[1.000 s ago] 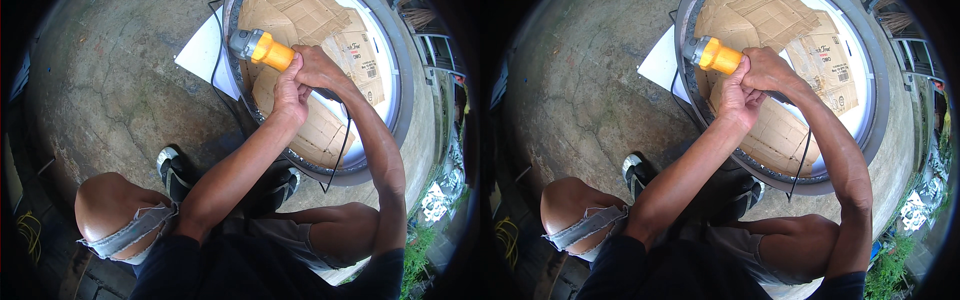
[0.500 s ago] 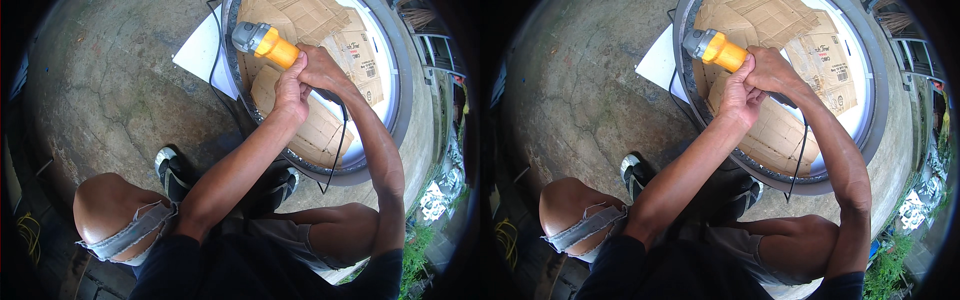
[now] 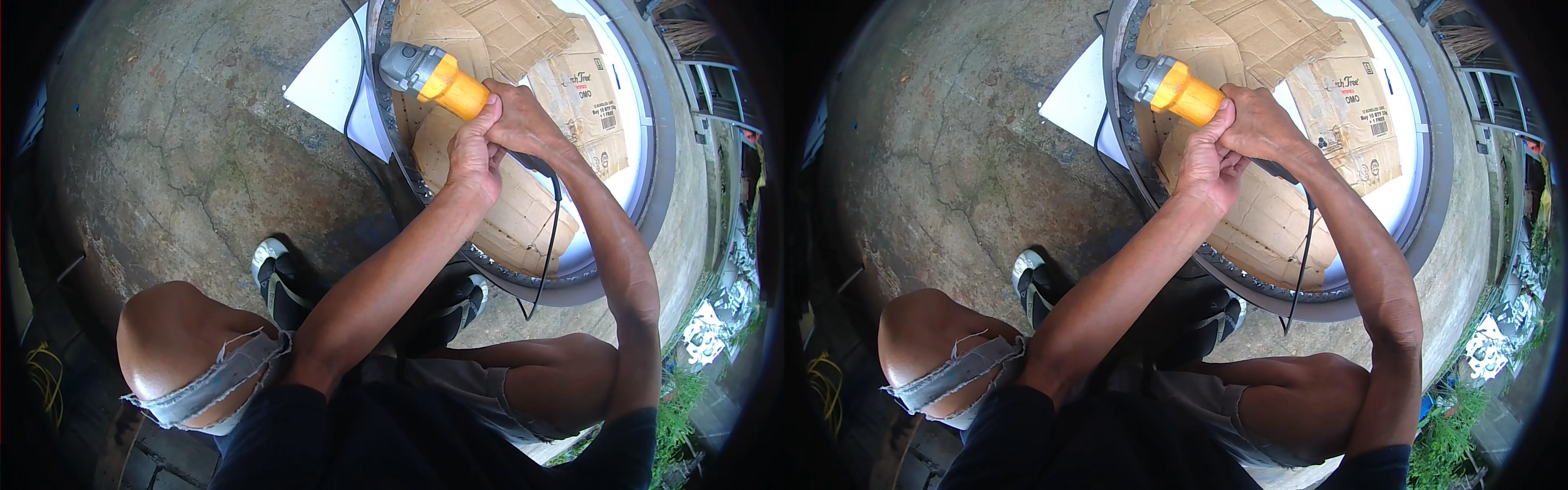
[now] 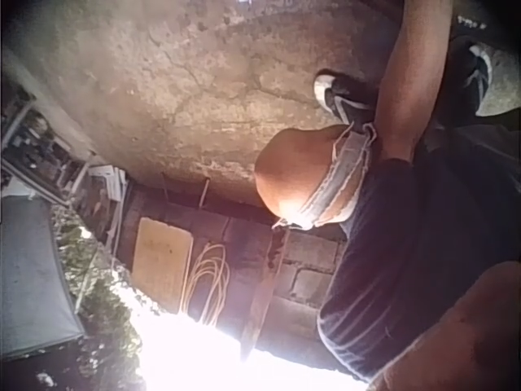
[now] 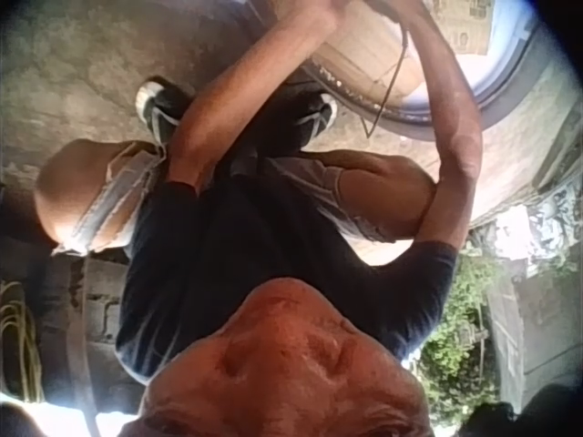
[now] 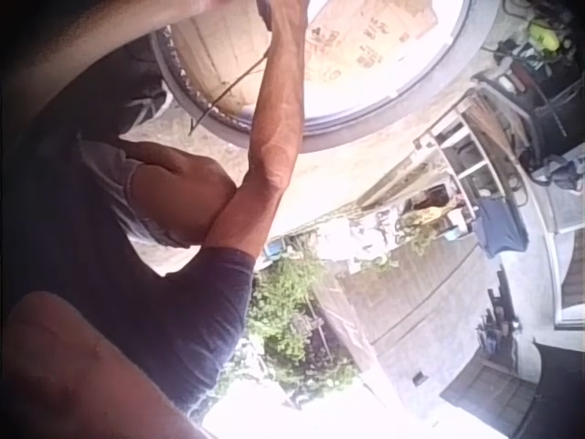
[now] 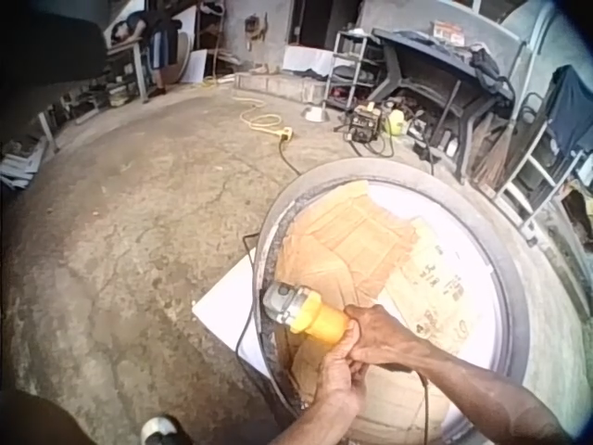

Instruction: Smoothing or cutting a metal ring using an angle grinder.

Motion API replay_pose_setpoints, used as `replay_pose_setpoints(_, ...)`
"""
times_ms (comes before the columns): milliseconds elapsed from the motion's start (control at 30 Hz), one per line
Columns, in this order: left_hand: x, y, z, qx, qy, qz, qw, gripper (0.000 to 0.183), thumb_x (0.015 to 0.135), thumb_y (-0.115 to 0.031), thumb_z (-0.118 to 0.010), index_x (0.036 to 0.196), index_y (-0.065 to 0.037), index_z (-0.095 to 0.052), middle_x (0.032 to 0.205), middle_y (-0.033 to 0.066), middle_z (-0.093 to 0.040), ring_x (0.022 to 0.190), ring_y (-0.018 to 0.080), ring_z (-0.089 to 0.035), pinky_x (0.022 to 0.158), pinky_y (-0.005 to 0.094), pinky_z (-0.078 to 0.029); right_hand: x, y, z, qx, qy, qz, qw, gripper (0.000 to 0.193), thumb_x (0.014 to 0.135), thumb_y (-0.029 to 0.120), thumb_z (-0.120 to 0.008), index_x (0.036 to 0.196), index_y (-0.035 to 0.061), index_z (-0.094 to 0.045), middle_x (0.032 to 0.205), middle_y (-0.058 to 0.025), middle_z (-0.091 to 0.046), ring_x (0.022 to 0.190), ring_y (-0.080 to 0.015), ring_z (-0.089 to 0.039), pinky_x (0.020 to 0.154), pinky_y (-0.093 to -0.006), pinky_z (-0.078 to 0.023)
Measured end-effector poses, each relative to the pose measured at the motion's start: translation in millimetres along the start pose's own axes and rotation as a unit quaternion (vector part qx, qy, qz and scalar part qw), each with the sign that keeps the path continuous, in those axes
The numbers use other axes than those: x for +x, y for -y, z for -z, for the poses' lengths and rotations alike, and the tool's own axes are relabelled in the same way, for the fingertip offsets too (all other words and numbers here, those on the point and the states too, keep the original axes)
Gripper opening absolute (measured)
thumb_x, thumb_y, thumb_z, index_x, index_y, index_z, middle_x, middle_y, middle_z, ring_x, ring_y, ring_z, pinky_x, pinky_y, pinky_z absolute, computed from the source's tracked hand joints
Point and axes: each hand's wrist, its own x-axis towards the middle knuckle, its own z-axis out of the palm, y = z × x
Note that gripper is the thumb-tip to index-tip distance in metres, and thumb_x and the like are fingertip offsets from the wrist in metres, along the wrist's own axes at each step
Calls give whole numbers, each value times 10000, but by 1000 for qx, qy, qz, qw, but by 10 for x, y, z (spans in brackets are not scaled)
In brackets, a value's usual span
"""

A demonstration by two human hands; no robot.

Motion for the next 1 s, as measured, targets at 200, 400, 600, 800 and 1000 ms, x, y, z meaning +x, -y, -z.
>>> replay_pose_setpoints(200, -5, 22, -17, -2, 9, 0, 1000, 518, 818, -356, -791, 1212, -98, -573, 1121, 56, -643, 1091, 188, -582, 1034, 352, -400, 20, -17, 14, 14, -13, 8, 1000, 394, 636, 166, -689, 970, -29, -610, 864, -264, -682, 842, -423, -688, 749, -450, -556)
replay_pose_setpoints(400, -23, 4, -23, -2, 4, -1, 1000, 520, 819, -355, -790, 1213, -95, -571, 1120, 53, -644, 1084, 193, -587, 1040, 360, -401, 18, 25, 15, 27, -14, -15, 999, 395, 634, 173, -696, 964, -27, -611, 868, -259, -683, 852, -413, -689, 756, -446, -557)
replay_pose_setpoints(600, -23, 20, -8, -1, 10, -4, 1000, 528, 819, -355, -789, 1225, -102, -566, 1125, 54, -644, 1084, 190, -587, 1034, 354, -402, 25, -33, -27, 27, -25, -1, 999, 380, 656, 196, -697, 957, -21, -617, 864, -250, -684, 832, -405, -690, 748, -436, -556)
replay_pose_setpoints(800, -45, 28, -29, 5, -1, -4, 1000, 519, 824, -353, -784, 1224, -106, -565, 1127, 55, -647, 1104, 193, -580, 1043, 359, -394, -17, -13, -1, 2, -15, 5, 1000, 391, 657, 201, -697, 970, -21, -622, 870, -252, -684, 831, -405, -690, 747, -439, -556)
replay_pose_setpoints(1000, -39, 3, -52, -7, 1, -3, 1000, 520, 824, -353, -784, 1226, -107, -564, 1128, 58, -647, 1110, 200, -577, 1052, 373, -391, 14, 3, 17, 5, -5, -21, 1000, 343, 752, 243, -702, 970, -8, -616, 921, -256, -677, 894, -392, -684, 772, -443, -531)
